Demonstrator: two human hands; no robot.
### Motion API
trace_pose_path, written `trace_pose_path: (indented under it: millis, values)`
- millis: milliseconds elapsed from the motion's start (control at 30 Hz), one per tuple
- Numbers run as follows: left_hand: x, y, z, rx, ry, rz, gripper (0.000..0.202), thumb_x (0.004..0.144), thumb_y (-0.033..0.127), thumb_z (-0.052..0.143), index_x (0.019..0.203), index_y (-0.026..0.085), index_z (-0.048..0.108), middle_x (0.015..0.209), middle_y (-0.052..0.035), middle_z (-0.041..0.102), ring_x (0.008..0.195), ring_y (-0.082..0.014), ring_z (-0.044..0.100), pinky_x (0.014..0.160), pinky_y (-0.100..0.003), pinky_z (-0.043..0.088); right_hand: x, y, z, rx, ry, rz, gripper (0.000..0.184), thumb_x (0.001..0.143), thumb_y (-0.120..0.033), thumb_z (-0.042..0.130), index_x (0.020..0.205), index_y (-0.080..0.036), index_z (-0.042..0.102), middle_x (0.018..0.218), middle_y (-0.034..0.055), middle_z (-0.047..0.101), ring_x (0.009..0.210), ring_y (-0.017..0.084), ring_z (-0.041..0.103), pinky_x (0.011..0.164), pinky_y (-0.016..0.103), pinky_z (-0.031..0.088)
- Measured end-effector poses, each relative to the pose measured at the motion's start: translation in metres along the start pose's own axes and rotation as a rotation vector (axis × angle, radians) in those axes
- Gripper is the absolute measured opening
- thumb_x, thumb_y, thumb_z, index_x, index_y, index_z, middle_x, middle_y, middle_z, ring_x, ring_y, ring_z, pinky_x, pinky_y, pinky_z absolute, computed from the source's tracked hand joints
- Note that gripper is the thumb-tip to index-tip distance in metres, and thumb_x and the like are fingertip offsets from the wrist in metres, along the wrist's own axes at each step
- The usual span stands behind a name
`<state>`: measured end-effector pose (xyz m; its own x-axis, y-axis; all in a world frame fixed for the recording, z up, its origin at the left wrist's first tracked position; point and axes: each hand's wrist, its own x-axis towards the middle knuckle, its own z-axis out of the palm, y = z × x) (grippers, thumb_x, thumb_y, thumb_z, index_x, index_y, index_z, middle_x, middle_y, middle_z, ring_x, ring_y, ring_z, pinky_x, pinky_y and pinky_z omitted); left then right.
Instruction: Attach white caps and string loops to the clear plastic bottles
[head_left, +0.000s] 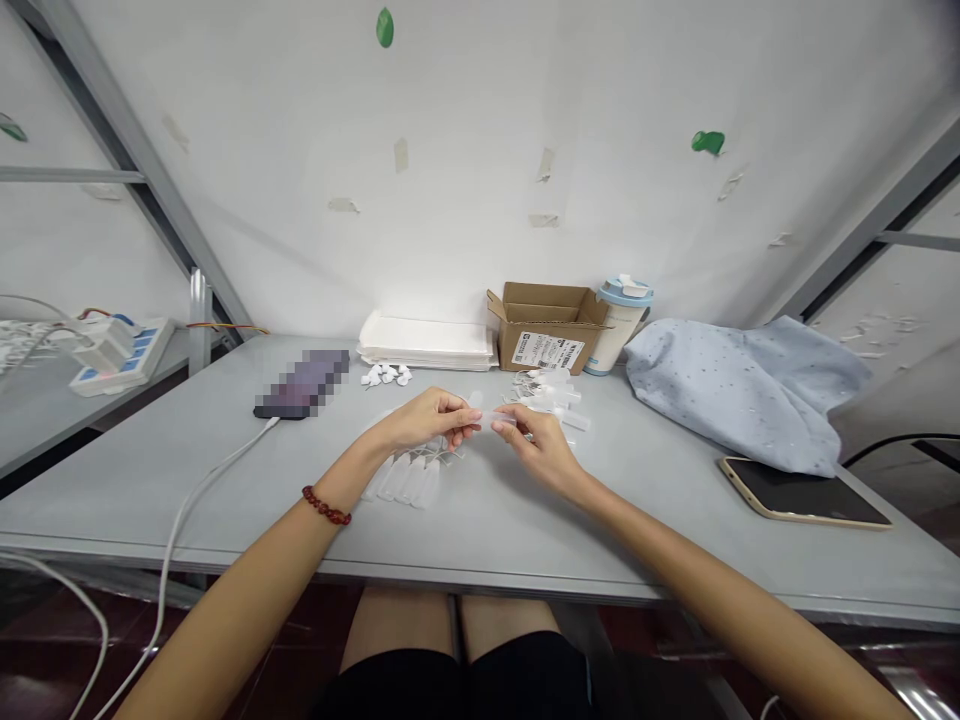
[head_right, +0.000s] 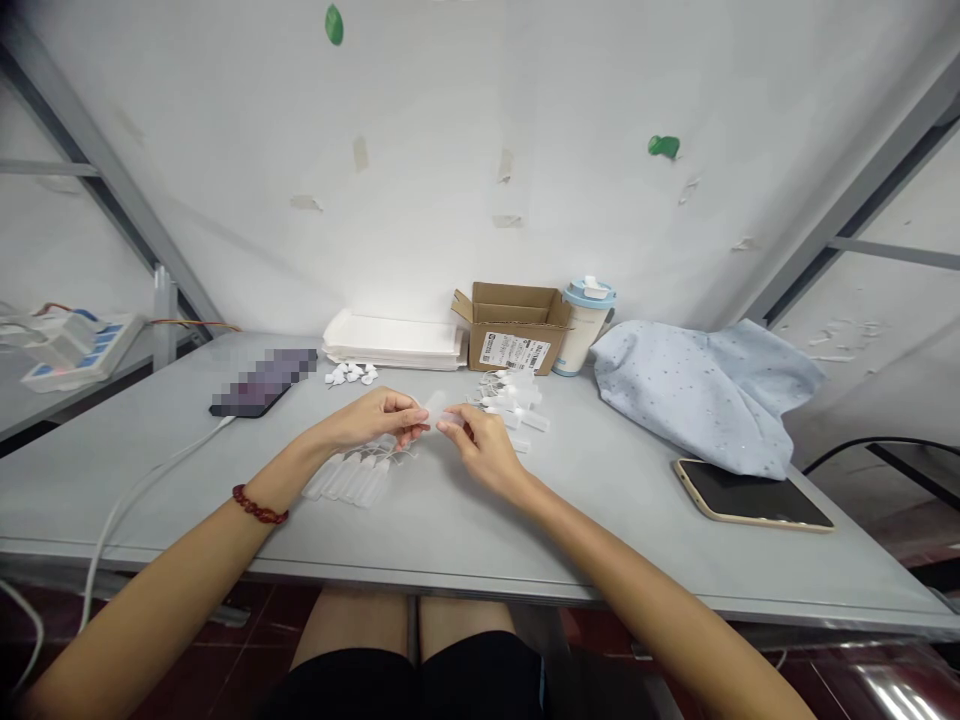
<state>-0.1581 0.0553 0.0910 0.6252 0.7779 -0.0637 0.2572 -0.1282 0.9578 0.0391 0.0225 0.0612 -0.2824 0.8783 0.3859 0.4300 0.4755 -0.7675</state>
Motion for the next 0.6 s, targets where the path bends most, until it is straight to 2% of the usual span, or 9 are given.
trace_pose_path:
  millis: [167,333,467,600]
  values:
    - [0.0008,-0.0012,0.0011,0.059,0.030,0.040,0.030,0.076,0.041,0.063,0.068,0.012,0.064,0.060,-0.0005,0.059,0.055,-0.0099,0.053,0.057,-0.022,0.043,0.0017,0.0038,-0.0005,0.121,-0.041,0.148,0.032,0.084,-0.043,0.048,0.076,-0.015,0.060,0.055,-0.0037,0.043,0.051,0.009,0.037,0.051,0.024,0.029]
    - [0.0004,0.0029,0.0064,0.128,0.087,0.050,0.025,0.073,0.037,0.065,0.067,0.012,0.065,0.059,-0.0002,0.059,0.056,-0.0107,0.054,0.057,-0.023,0.043,0.0045,0.0033,-0.0012,0.317,-0.100,0.257,0.041,0.080,-0.051,0.050,0.058,-0.018,0.043,0.050,-0.0050,0.037,0.046,0.008,0.032,0.046,0.024,0.025]
    - [-0.0002,0.0039,0.0075,0.177,0.109,0.073,0.027,0.075,0.039,0.063,0.067,0.013,0.064,0.057,-0.0001,0.058,0.056,-0.0115,0.054,0.056,-0.022,0.041,0.0060,-0.0012,-0.0033,0.423,-0.127,0.297,0.046,0.076,-0.056,0.053,0.054,-0.019,0.037,0.050,-0.0055,0.034,0.044,0.007,0.030,0.046,0.024,0.024]
    - [-0.0005,0.0020,0.0044,0.156,0.108,0.081,0.034,0.079,0.045,0.058,0.068,0.013,0.062,0.062,-0.0012,0.060,0.058,-0.0115,0.056,0.059,-0.023,0.043,0.0042,-0.0006,-0.0018,0.350,-0.096,0.249,0.042,0.080,-0.053,0.049,0.059,-0.018,0.044,0.051,-0.0051,0.038,0.045,0.008,0.034,0.048,0.024,0.027]
